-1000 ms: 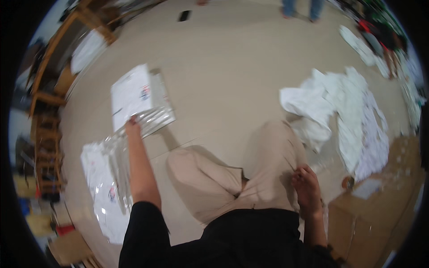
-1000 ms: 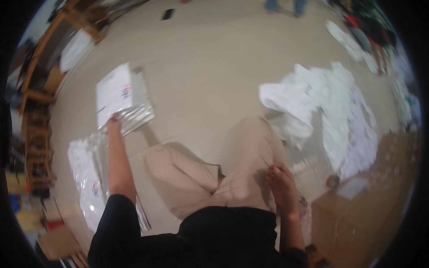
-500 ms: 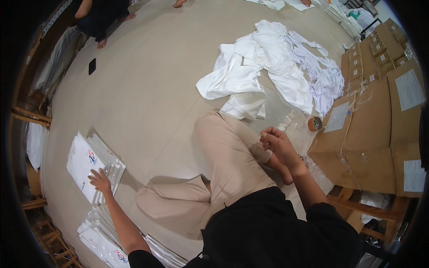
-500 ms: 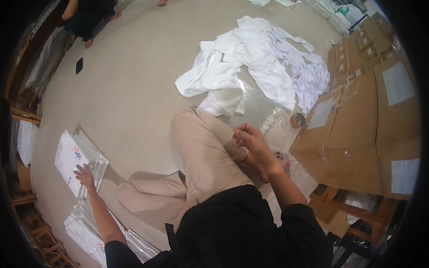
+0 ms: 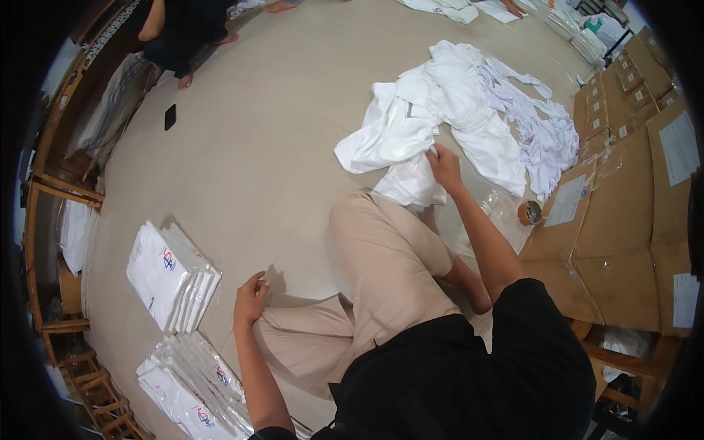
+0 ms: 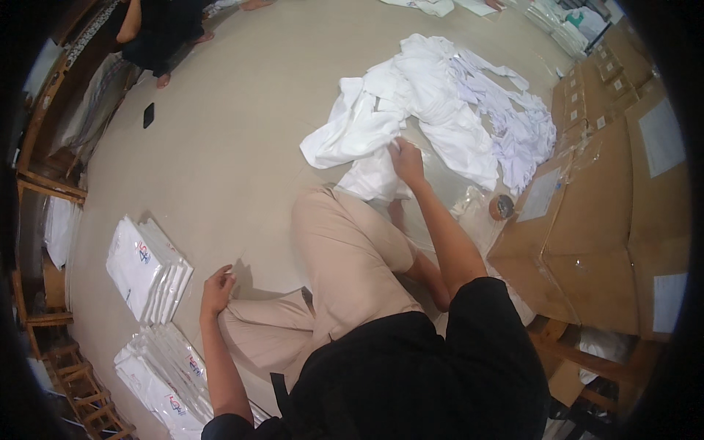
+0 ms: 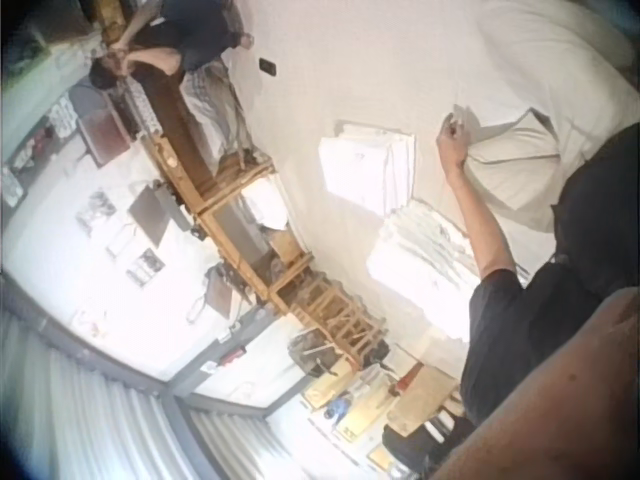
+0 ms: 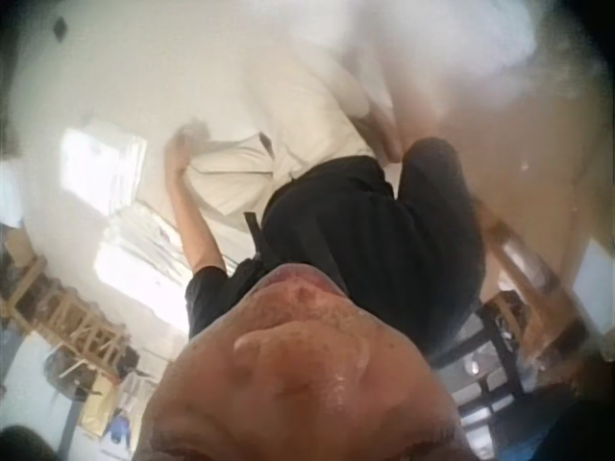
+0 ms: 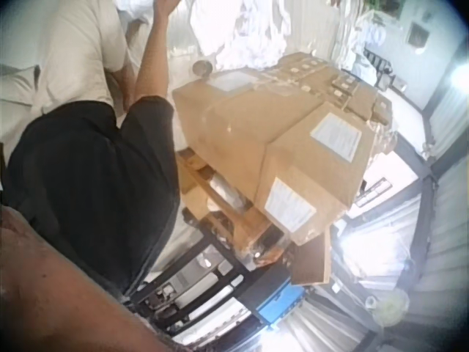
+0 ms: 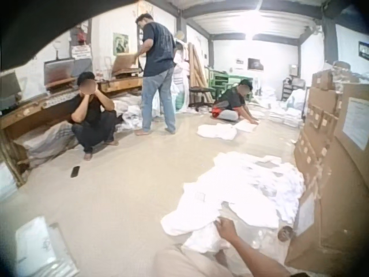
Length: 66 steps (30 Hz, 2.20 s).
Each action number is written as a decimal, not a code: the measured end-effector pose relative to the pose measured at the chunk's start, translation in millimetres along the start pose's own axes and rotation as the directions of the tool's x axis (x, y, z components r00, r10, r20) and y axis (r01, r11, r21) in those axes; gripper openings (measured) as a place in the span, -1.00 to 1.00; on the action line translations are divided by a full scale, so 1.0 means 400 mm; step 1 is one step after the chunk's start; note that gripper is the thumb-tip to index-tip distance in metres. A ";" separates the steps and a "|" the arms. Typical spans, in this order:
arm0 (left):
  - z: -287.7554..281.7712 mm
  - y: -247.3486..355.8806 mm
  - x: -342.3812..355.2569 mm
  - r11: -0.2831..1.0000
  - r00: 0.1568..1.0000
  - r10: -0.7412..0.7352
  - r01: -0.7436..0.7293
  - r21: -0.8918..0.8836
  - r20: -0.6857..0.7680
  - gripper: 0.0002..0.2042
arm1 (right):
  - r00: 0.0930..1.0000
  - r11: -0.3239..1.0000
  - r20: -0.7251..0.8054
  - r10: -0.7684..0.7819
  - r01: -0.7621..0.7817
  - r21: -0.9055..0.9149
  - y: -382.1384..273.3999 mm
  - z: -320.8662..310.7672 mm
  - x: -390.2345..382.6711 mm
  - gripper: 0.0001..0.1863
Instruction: The person folds white polo shirts and places them into clear plastic bags. They also use scissors to trim loose threads from the shirts before folding and packaging them.
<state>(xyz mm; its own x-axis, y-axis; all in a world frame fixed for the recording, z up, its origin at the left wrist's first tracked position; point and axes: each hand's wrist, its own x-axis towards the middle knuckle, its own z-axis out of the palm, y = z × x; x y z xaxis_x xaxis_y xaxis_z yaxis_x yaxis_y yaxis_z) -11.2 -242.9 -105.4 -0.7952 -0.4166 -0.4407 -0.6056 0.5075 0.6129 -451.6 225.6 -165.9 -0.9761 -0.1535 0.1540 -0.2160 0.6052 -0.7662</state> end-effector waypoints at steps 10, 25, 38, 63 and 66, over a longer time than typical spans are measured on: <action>0.106 0.158 0.021 0.907 0.919 0.290 -0.353 -0.230 -0.267 -0.54 | 0.881 0.305 0.466 -0.084 -0.422 0.854 -0.626 -0.227 0.077 -0.63; 0.142 0.722 0.037 0.595 0.298 0.574 -0.792 0.138 -0.763 -0.25 | 0.711 -0.077 0.488 -0.507 -0.601 0.795 -0.817 -0.409 -0.091 -0.62; -0.150 0.819 -0.107 0.357 0.743 0.377 -0.668 -0.653 -0.553 -0.74 | 0.899 0.585 0.416 -0.141 -0.263 0.767 -0.682 -0.352 0.001 -0.61; -0.251 0.785 -0.272 -0.441 0.353 0.720 -0.432 -0.787 -0.597 -0.41 | 0.725 0.281 0.283 -0.628 -0.128 0.951 -0.811 -0.331 -0.310 -0.75; -0.161 0.759 -0.249 -0.443 0.359 0.750 -0.351 -0.825 -0.556 -0.41 | 0.733 0.229 0.300 -0.611 -0.199 0.953 -0.778 -0.372 -0.255 -0.76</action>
<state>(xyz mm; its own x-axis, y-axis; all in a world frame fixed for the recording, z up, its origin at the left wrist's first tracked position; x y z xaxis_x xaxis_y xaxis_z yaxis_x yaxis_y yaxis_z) -113.8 -95.8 166.7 -0.7219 -0.1876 0.6661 0.5736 -0.7007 0.4242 -288.5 169.3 149.6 -0.5757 -0.7164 0.3941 0.1678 -0.5753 -0.8006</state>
